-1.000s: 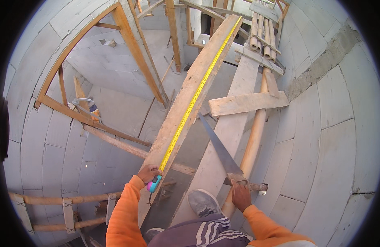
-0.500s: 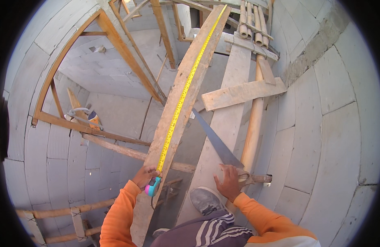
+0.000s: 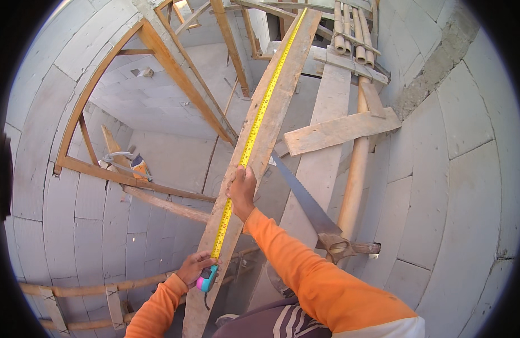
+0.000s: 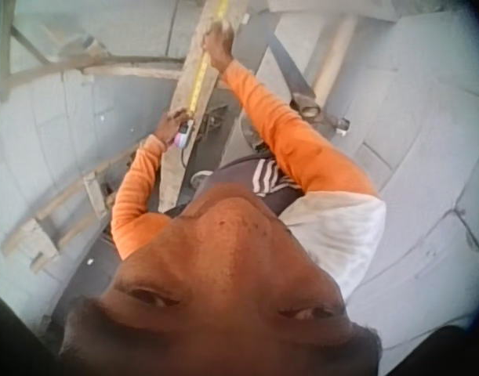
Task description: The person measures a wooden plank with a tape measure and then saws the end of the plank using a hand saw while standing on a construction scaffold.
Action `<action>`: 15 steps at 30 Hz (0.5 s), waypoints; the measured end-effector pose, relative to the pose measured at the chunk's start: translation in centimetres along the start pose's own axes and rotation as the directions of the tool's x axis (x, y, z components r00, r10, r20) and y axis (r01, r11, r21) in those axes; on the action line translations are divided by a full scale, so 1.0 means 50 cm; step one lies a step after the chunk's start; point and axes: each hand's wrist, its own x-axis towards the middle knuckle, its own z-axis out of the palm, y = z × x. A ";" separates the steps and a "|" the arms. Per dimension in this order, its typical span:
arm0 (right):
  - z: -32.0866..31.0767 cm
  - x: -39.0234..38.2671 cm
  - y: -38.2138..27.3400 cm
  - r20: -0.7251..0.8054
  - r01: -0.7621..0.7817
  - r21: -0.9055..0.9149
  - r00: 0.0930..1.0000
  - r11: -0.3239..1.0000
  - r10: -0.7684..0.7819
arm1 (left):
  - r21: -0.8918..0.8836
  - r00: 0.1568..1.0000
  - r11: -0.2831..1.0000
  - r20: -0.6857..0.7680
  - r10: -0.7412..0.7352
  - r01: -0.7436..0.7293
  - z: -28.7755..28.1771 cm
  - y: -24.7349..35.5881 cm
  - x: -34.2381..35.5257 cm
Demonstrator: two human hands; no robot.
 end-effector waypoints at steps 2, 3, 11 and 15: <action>0.014 -0.003 -0.029 -0.013 0.046 -0.035 0.999 0.998 -0.046 | 0.031 0.999 0.998 0.004 0.050 -0.050 0.021 0.013 0.007; 0.012 0.000 -0.040 -0.022 0.069 -0.053 0.997 0.996 -0.070 | 0.072 0.998 0.996 0.029 0.053 -0.055 0.024 0.014 0.017; 0.026 -0.016 -0.092 0.003 0.138 -0.027 0.990 0.990 -0.138 | 0.156 0.982 0.987 0.191 -0.002 -0.028 0.061 0.007 0.064; 0.041 -0.057 -0.094 0.094 0.189 -0.040 0.978 0.981 -0.184 | -0.176 0.975 0.982 0.197 0.104 -0.069 0.040 0.020 0.028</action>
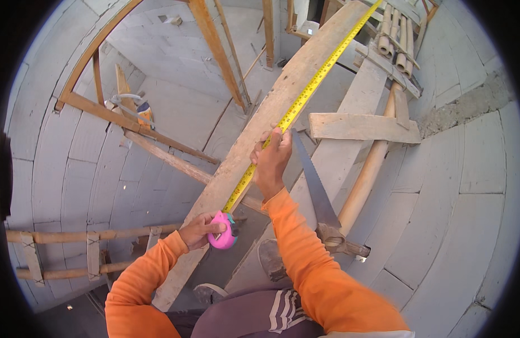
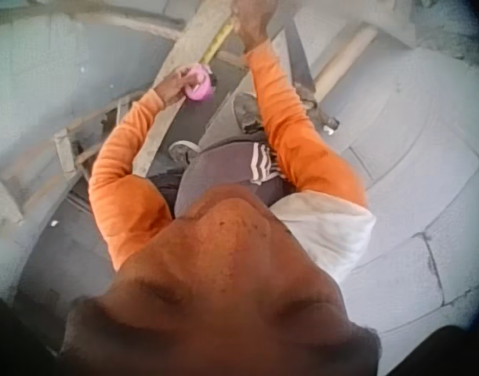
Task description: The person measures a wooden plank with a tape measure and then saws the end of the plank using a hand saw while standing on a construction scaffold.
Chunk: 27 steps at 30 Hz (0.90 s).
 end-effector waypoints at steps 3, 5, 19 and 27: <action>-0.049 -0.039 -0.013 0.092 -0.002 -0.019 0.996 1.000 0.004 | 0.038 0.995 0.999 0.100 0.027 -0.031 0.008 0.001 0.003; -0.055 -0.098 -0.003 0.090 -0.050 -0.064 0.994 0.997 0.055 | 0.110 0.993 0.994 0.113 -0.027 0.015 0.002 -0.051 -0.006; -0.069 -0.258 0.025 0.187 -0.226 -0.163 0.949 0.961 0.255 | 0.035 0.996 0.999 -0.077 -0.033 0.036 0.039 -0.216 -0.127; -0.090 -0.372 0.134 0.195 -0.311 -0.355 0.897 0.881 0.396 | -0.161 0.970 0.979 -0.226 0.088 -0.126 -0.011 -0.332 -0.148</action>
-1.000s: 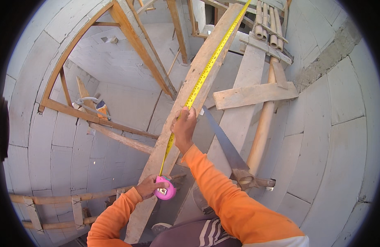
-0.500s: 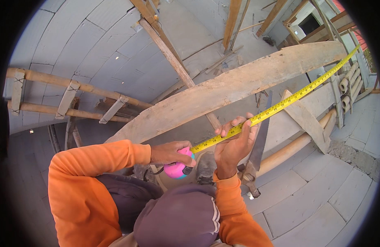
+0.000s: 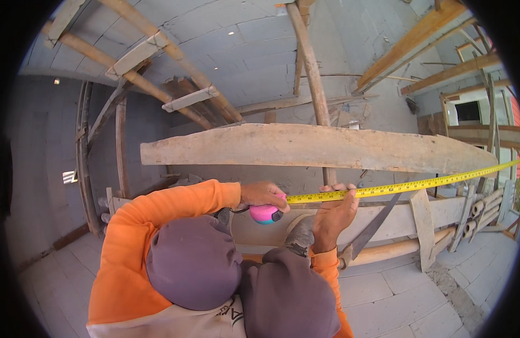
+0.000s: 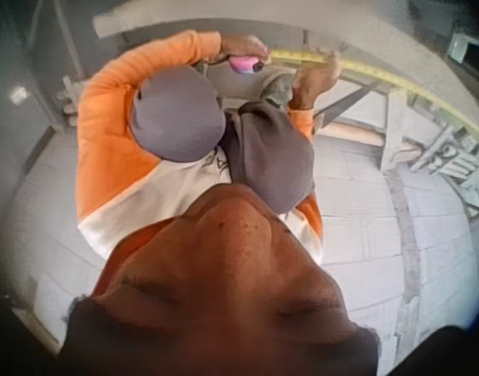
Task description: The person measures a wooden plank with a tape measure and then saws the end of the plank using a hand saw while standing on a construction scaffold.
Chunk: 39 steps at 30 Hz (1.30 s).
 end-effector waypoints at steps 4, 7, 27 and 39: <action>0.007 -0.006 0.006 0.030 -0.009 0.014 1.000 1.000 0.009 | -0.118 1.000 0.993 -0.014 0.014 -0.015 0.003 -0.035 0.021; 0.006 -0.007 0.032 0.058 -0.036 -0.017 0.998 0.999 0.037 | -0.192 0.999 0.981 -0.036 0.014 -0.020 0.014 -0.057 0.025; 0.039 -0.050 0.102 0.056 -0.080 -0.311 0.993 0.947 0.102 | -0.374 0.992 0.924 -0.117 0.041 -0.082 0.048 -0.086 0.043; 0.013 -0.081 0.103 0.251 -0.098 -0.607 0.918 0.789 0.307 | -0.560 0.994 0.828 -0.107 -0.036 -0.030 0.048 -0.034 -0.015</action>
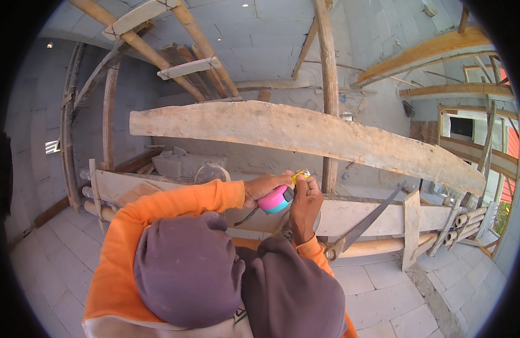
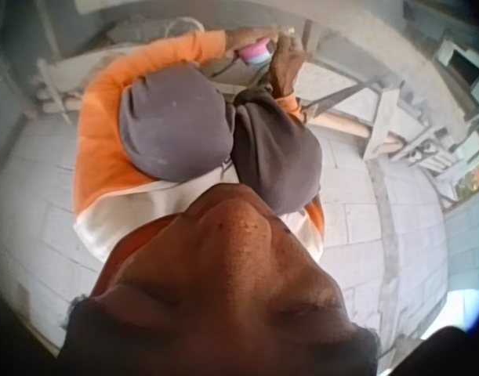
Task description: The person measures a wooden plank with a tape measure and then saws the end of the plank using a hand saw while standing on a construction scaffold.
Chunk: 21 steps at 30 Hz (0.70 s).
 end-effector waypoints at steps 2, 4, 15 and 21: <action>0.002 0.000 0.012 0.052 -0.027 -0.025 0.998 0.999 0.029 | 0.062 0.999 0.997 -0.017 0.038 -0.037 -0.024 -0.012 -0.001; 0.014 -0.007 0.004 0.161 -0.048 -0.397 0.980 0.916 0.121 | 0.022 0.991 0.991 -0.010 0.135 -0.135 -0.089 -0.056 0.025; -0.157 -0.031 -0.001 -0.102 0.003 -0.309 0.994 0.951 -0.036 | 0.018 0.264 0.562 -0.870 0.416 -0.827 -0.395 -0.122 -0.549; -0.278 0.006 0.021 -0.123 0.099 -0.479 0.976 0.872 -0.179 | 0.058 -0.162 0.597 -0.979 -0.123 -0.800 -0.508 -0.413 -0.708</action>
